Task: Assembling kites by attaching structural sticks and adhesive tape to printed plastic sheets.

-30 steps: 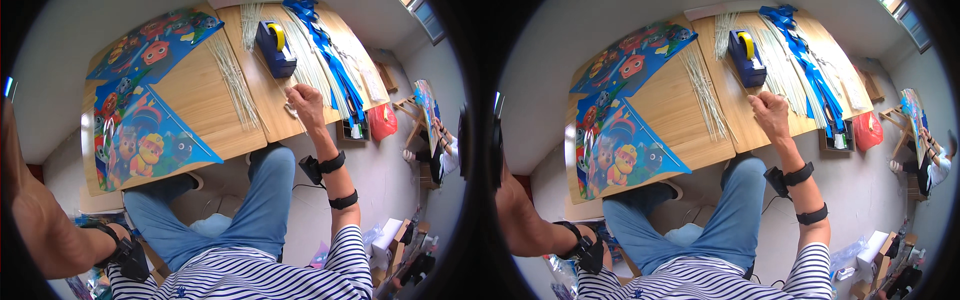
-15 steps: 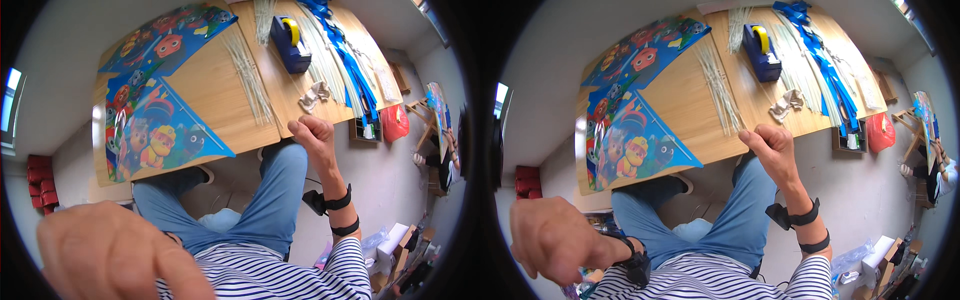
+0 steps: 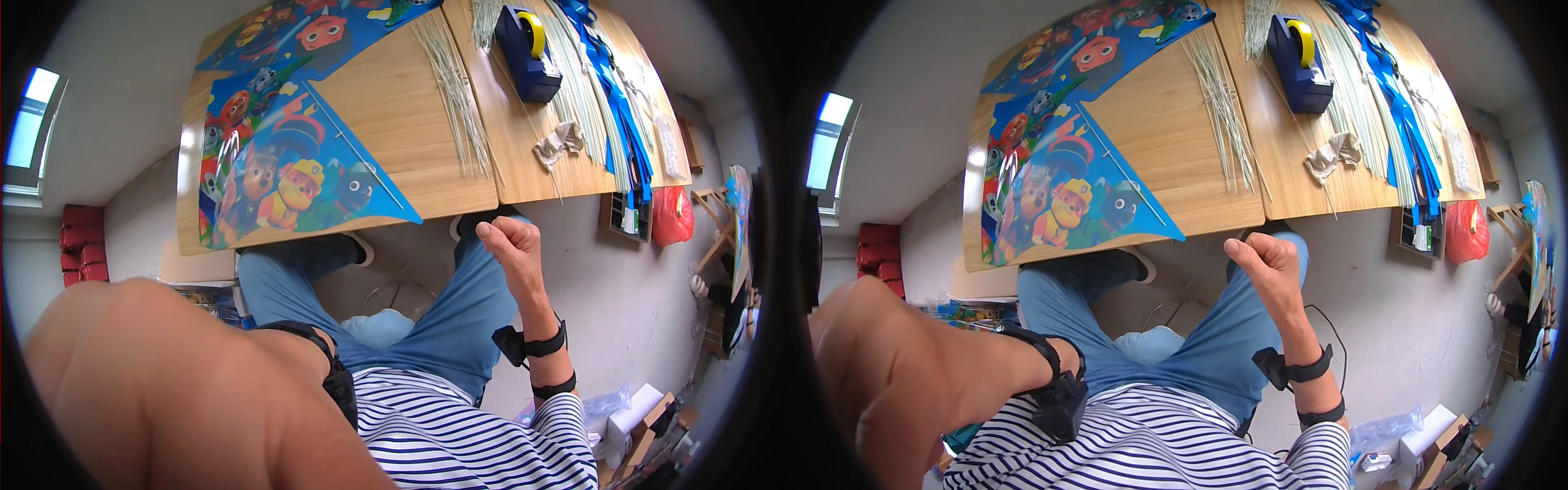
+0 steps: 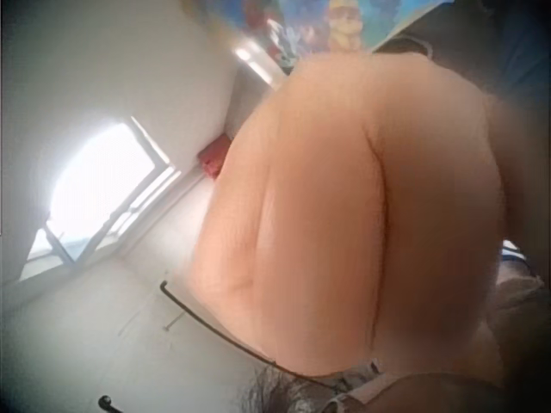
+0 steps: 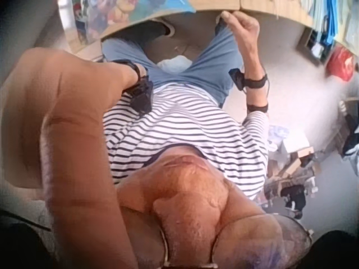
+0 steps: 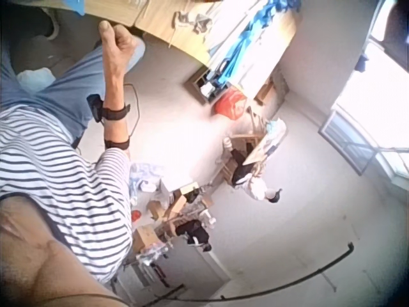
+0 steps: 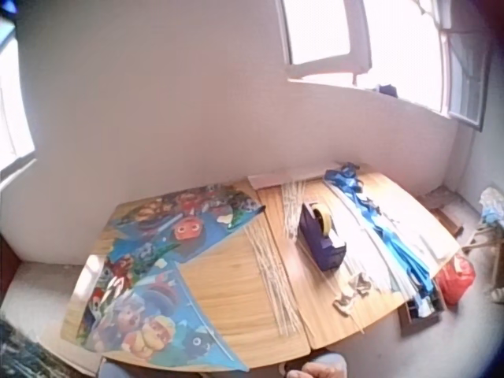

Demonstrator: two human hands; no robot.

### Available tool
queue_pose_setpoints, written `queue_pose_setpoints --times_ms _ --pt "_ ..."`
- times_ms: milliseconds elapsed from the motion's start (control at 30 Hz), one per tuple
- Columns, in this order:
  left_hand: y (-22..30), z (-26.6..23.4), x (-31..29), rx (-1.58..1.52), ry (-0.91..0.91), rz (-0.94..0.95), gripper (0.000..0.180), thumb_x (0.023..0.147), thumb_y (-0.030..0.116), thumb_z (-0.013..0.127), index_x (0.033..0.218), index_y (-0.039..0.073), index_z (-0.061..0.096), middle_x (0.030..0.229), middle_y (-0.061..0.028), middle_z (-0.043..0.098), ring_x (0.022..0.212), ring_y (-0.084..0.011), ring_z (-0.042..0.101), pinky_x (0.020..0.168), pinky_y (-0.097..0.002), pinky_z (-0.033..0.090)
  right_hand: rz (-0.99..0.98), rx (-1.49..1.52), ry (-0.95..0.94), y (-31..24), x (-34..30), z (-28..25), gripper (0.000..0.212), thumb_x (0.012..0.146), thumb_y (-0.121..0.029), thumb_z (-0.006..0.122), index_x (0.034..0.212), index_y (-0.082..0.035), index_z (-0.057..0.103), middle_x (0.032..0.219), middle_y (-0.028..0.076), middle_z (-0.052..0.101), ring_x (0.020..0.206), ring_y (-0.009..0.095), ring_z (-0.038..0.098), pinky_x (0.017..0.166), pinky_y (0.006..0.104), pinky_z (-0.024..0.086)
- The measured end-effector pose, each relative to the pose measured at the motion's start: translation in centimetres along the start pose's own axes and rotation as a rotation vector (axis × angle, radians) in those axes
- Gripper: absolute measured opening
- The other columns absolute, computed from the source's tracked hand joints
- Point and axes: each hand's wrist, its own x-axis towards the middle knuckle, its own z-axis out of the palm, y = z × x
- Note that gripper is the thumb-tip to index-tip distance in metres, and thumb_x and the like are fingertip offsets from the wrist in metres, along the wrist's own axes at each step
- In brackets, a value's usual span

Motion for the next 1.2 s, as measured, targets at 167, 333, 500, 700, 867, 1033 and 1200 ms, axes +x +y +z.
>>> queue_pose_setpoints --times_ms 167,333,500,700,867,1033,1200 --pt "2.5 2.2 -4.0 -0.039 -0.005 -0.001 0.015 0.088 0.005 0.061 0.078 0.002 0.05 0.068 -0.0184 0.056 0.047 -0.0257 0.048 0.072 -0.0477 0.051 0.013 -0.013 -0.003 0.9 -0.4 0.1 0.053 0.09 -0.019 0.07 0.056 -0.011 0.03 0.054 -0.008 0.029 0.053 0.003 0.023 0.046 0.026 0.017" --pt "2.7 1.5 -3.7 -0.089 0.01 -0.007 0.015 0.088 0.005 0.061 0.078 0.002 0.051 0.068 -0.018 0.056 0.047 -0.0255 0.049 0.073 -0.0478 0.05 0.051 0.004 0.005 1.4 -0.6 0.4 0.053 0.09 -0.02 0.07 0.056 -0.011 0.03 0.054 -0.008 0.029 0.052 0.003 0.023 0.046 0.0257 0.017" --pt "2.8 1.6 -3.9 -0.128 -0.001 -0.016 0.015 0.088 0.005 0.062 0.078 0.002 0.051 0.068 -0.0177 0.057 0.047 -0.0253 0.049 0.073 -0.0479 0.05 0.069 -0.013 -0.001 2.0 -0.8 0.4 0.053 0.09 -0.02 0.07 0.056 -0.011 0.029 0.054 -0.008 0.029 0.052 0.003 0.023 0.046 0.0256 0.017" --pt "3.5 1.5 -4.1 -0.187 -0.027 -0.038 0.015 0.088 0.006 0.062 0.078 0.003 0.051 0.068 -0.0172 0.057 0.047 -0.025 0.049 0.074 -0.0481 0.05 0.067 0.027 0.004 2.1 -0.6 0.4 0.053 0.09 -0.019 0.07 0.057 -0.011 0.03 0.054 -0.008 0.029 0.053 0.003 0.023 0.046 0.0257 0.016" --pt "3.6 0.9 -3.9 -0.237 -0.043 -0.048 0.015 0.088 0.006 0.062 0.078 0.003 0.052 0.068 -0.0169 0.057 0.047 -0.0248 0.049 0.075 -0.0482 0.05 0.066 0.028 0.012 2.3 -0.4 0.1 0.052 0.09 -0.02 0.07 0.057 -0.012 0.031 0.055 -0.009 0.029 0.053 0.003 0.024 0.046 0.025 0.017" --pt "3.9 0.4 -3.5 -0.285 -0.059 -0.06 0.015 0.088 0.006 0.063 0.079 0.003 0.052 0.068 -0.0165 0.057 0.047 -0.0246 0.049 0.076 -0.0484 0.05 0.056 0.023 0.006 2.2 0.2 0.0 0.049 0.09 -0.02 0.07 0.058 -0.011 0.035 0.055 -0.009 0.033 0.053 0.002 0.026 0.046 0.0241 0.02" --pt "3.8 -0.3 -3.2 -0.348 -0.076 -0.079 0.014 0.087 0.006 0.063 0.079 0.003 0.052 0.068 -0.0162 0.057 0.047 -0.0244 0.049 0.077 -0.0485 0.05 0.065 -0.107 0.048 1.9 1.5 -1.3 0.029 0.087 -0.018 0.071 0.068 -0.001 0.057 0.056 -0.005 0.045 0.054 0.003 0.037 0.048 0.0222 0.029"
